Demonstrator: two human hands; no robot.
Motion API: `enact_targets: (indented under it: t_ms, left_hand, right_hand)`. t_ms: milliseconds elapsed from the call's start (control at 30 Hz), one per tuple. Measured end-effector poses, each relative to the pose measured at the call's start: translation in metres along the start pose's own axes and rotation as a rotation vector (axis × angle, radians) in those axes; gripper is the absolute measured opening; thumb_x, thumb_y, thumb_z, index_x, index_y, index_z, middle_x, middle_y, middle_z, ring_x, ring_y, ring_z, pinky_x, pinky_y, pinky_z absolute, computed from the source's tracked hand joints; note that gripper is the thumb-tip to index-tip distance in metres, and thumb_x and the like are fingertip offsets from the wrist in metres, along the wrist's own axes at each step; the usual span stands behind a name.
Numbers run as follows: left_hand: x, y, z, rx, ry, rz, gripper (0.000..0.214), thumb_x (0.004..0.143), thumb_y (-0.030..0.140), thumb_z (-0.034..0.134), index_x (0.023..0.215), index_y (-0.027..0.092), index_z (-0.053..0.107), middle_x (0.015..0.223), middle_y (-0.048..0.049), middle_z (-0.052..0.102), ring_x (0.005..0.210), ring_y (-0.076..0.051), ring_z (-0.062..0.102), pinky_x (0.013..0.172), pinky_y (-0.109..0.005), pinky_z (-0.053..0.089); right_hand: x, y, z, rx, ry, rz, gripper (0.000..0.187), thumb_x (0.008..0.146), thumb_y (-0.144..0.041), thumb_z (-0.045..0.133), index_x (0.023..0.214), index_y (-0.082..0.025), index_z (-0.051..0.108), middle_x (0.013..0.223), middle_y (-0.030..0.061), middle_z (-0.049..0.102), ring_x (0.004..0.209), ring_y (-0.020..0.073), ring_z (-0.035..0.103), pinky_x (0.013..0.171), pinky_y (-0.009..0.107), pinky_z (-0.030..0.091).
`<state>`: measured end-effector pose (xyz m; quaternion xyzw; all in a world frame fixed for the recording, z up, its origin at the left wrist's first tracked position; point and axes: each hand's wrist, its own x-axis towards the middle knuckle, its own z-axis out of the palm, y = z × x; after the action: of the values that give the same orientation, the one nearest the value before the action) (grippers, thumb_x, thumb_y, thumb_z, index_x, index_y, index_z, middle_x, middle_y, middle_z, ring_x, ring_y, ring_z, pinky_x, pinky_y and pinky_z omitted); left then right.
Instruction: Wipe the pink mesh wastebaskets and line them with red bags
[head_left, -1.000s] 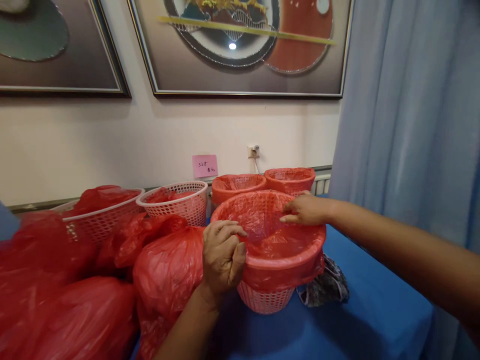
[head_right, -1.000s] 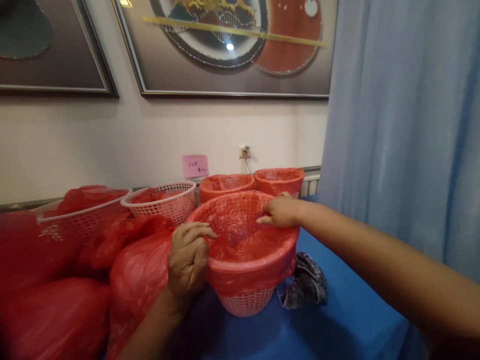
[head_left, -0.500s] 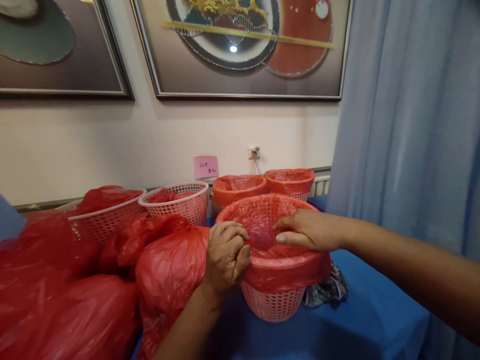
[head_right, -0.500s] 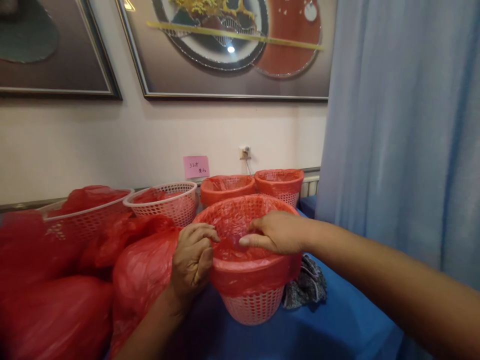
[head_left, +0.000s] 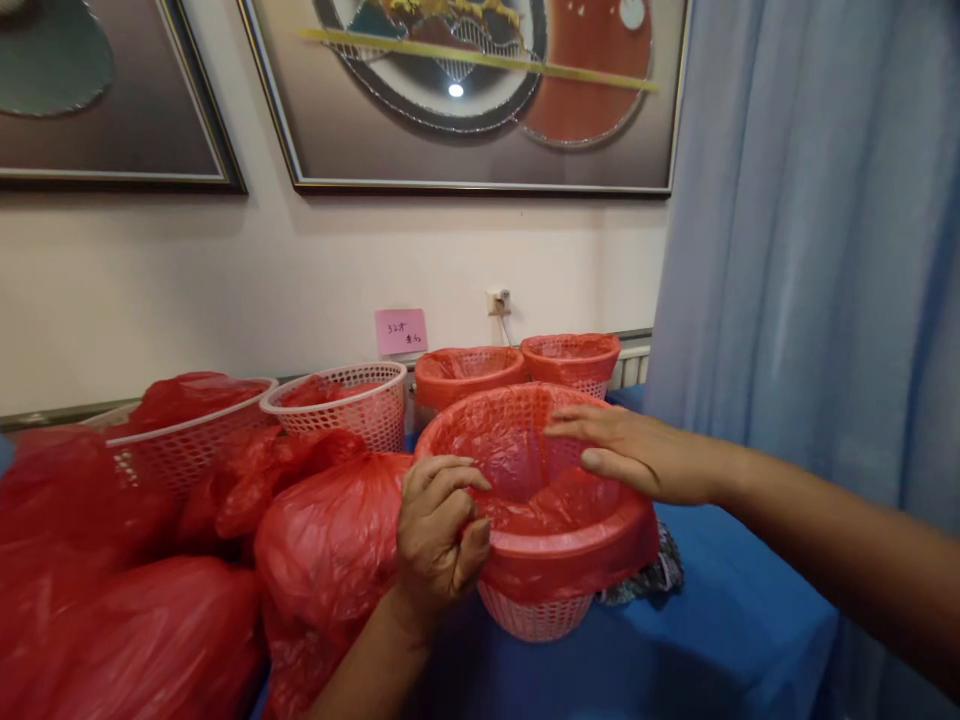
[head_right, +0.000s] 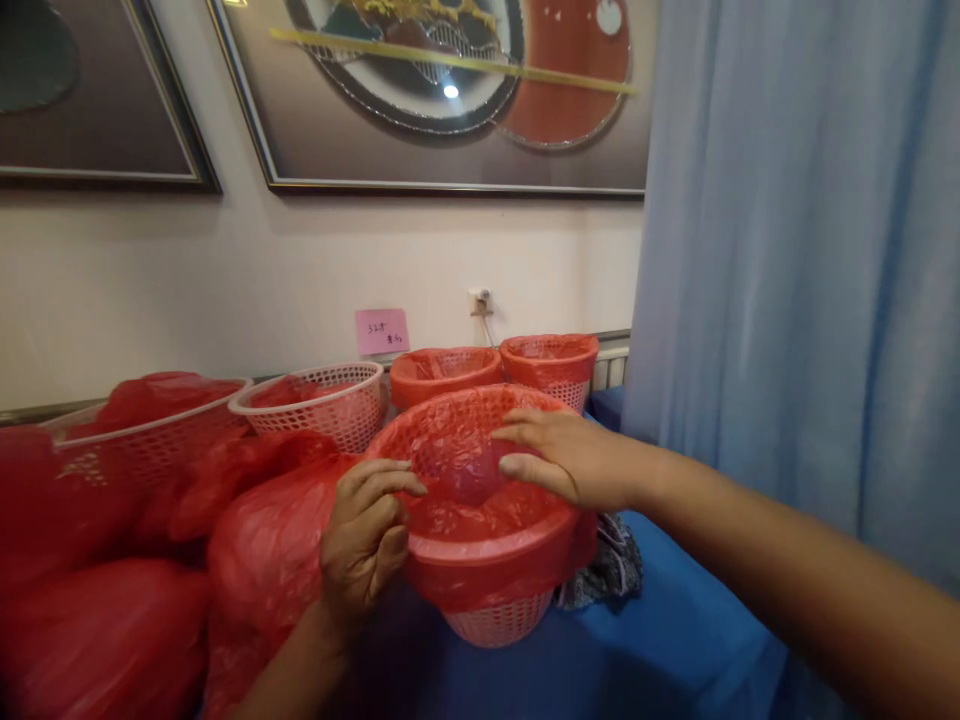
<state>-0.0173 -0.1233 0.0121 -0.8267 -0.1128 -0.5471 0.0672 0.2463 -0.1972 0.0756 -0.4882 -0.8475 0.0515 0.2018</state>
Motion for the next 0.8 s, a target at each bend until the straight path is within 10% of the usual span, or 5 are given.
enact_targets:
  t_ms: [100, 267, 500, 600, 800]
  left_hand:
    - [0.001, 0.000, 0.000, -0.001, -0.009, 0.012, 0.037, 0.101, 0.037, 0.041, 0.070, 0.021, 0.052, 0.087, -0.0066, 0.070, 0.101, -0.024, 0.058, 0.093, -0.043, 0.042]
    - [0.000, -0.004, 0.001, -0.012, -0.034, -0.003, 0.034, 0.101, 0.033, 0.041, 0.071, 0.021, 0.051, 0.084, -0.0053, 0.066, 0.098, -0.022, 0.058, 0.091, -0.042, 0.043]
    - [-0.003, -0.012, 0.002, -0.005, -0.022, -0.026, 0.032, 0.101, 0.031, 0.043, 0.071, 0.021, 0.050, 0.085, -0.0045, 0.066, 0.098, -0.022, 0.058, 0.092, -0.042, 0.044]
    - [-0.010, -0.015, 0.004, -0.006, 0.004, -0.018, 0.036, 0.102, 0.045, 0.042, 0.076, 0.021, 0.052, 0.094, -0.0064, 0.068, 0.107, -0.025, 0.058, 0.098, -0.046, 0.043]
    - [-0.048, -0.028, 0.018, 0.017, 0.141, -0.165, 0.081, 0.079, 0.059, 0.073, 0.145, 0.024, 0.041, 0.157, -0.0158, 0.038, 0.145, -0.037, 0.035, 0.118, -0.059, 0.031]
  right_hand:
    - [0.023, 0.005, 0.002, -0.088, -0.108, 0.076, 0.077, 0.096, -0.073, 0.031, 0.144, -0.018, 0.054, 0.152, 0.0149, 0.049, 0.143, 0.0343, 0.041, 0.117, 0.052, 0.032]
    - [0.040, 0.006, 0.009, -0.007, -0.562, 0.255, 0.081, 0.090, -0.082, 0.030, 0.080, -0.018, 0.080, 0.078, 0.0097, 0.075, 0.077, 0.0256, 0.072, 0.080, 0.039, 0.057]
    - [0.001, 0.001, -0.008, -0.008, 0.159, 0.038, 0.046, 0.098, -0.054, 0.050, 0.126, -0.020, 0.066, 0.118, 0.0104, 0.073, 0.103, 0.0241, 0.069, 0.089, 0.040, 0.057]
    - [-0.030, -0.014, 0.010, -0.073, 0.282, -0.036, 0.036, 0.094, -0.040, 0.062, 0.126, -0.023, 0.065, 0.122, 0.0083, 0.070, 0.111, 0.0234, 0.066, 0.097, 0.042, 0.055]
    - [-0.063, -0.022, 0.063, -0.183, 0.464, -0.045, 0.039, 0.094, -0.020, 0.059, 0.132, -0.021, 0.054, 0.126, 0.0099, 0.066, 0.117, 0.0243, 0.062, 0.101, 0.048, 0.054]
